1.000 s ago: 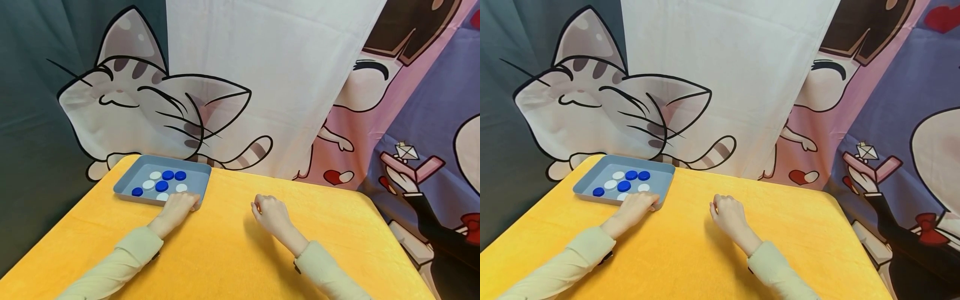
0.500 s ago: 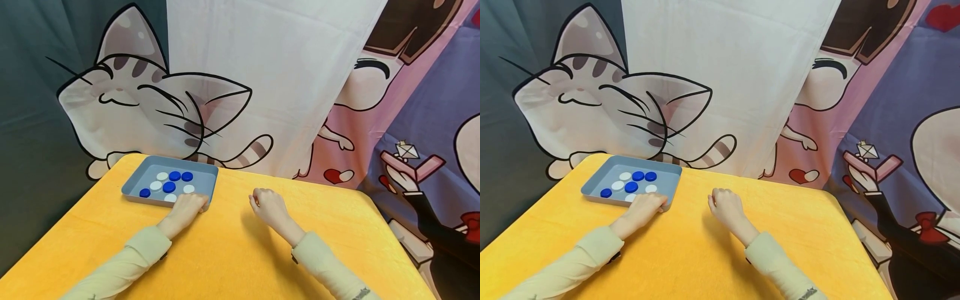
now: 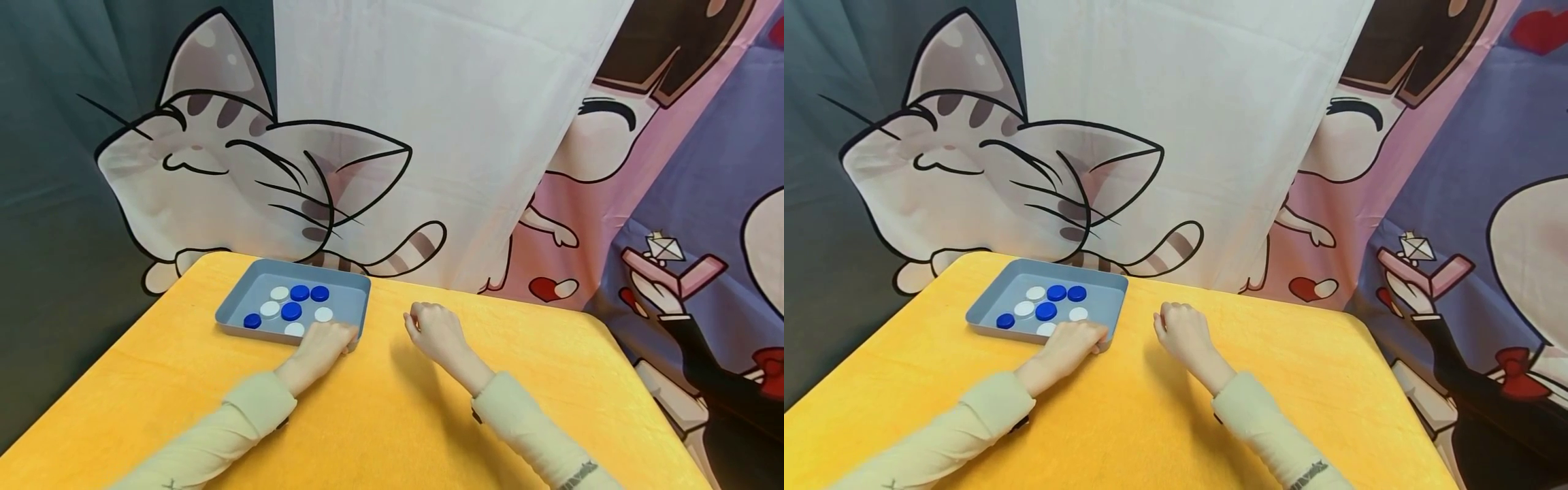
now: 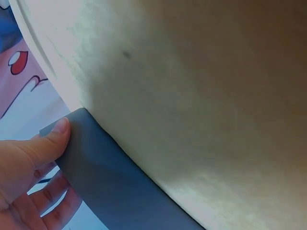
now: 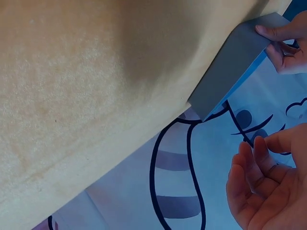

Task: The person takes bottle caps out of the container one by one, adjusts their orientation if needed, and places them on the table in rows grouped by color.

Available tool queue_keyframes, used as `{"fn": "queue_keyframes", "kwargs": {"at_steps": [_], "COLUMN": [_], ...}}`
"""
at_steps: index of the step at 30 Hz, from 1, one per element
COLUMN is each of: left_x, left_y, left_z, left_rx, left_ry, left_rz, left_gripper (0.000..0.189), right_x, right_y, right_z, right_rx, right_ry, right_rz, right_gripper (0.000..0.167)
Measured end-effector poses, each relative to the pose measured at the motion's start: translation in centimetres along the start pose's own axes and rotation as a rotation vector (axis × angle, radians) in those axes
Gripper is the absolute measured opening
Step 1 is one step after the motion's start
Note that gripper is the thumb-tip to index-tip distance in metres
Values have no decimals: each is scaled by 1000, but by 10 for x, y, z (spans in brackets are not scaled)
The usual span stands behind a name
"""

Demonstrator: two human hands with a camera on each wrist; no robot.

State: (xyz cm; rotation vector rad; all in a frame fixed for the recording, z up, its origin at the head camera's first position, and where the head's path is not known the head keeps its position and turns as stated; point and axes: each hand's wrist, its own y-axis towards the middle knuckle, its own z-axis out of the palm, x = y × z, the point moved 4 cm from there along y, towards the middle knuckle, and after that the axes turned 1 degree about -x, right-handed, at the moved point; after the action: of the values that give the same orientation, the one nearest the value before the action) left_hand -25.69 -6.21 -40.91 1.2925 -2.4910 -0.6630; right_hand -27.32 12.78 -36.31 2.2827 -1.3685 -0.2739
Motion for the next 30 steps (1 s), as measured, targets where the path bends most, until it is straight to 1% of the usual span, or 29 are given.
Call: {"fn": "queue_keyframes", "kwargs": {"at_steps": [6,15,26,30], "left_x": [-11,-28,-44,-51], "left_y": [3,8,15,16], "left_z": [2,6,8,8], "left_rx": [8,-19,-27,-50], "left_ry": [-3,2,46,56], "left_rz": [22,58,75,94], "left_gripper": [30,30,31,30], "right_x": [0,2,-4,-6], "right_y": [3,5,8,10], "right_z": [-1,-1,10,14], "right_rx": [3,6,32,47], "right_ry": [-8,-1,11,9], "right_rz": [1,9,30,42], "right_gripper": [26,29,31,32]}}
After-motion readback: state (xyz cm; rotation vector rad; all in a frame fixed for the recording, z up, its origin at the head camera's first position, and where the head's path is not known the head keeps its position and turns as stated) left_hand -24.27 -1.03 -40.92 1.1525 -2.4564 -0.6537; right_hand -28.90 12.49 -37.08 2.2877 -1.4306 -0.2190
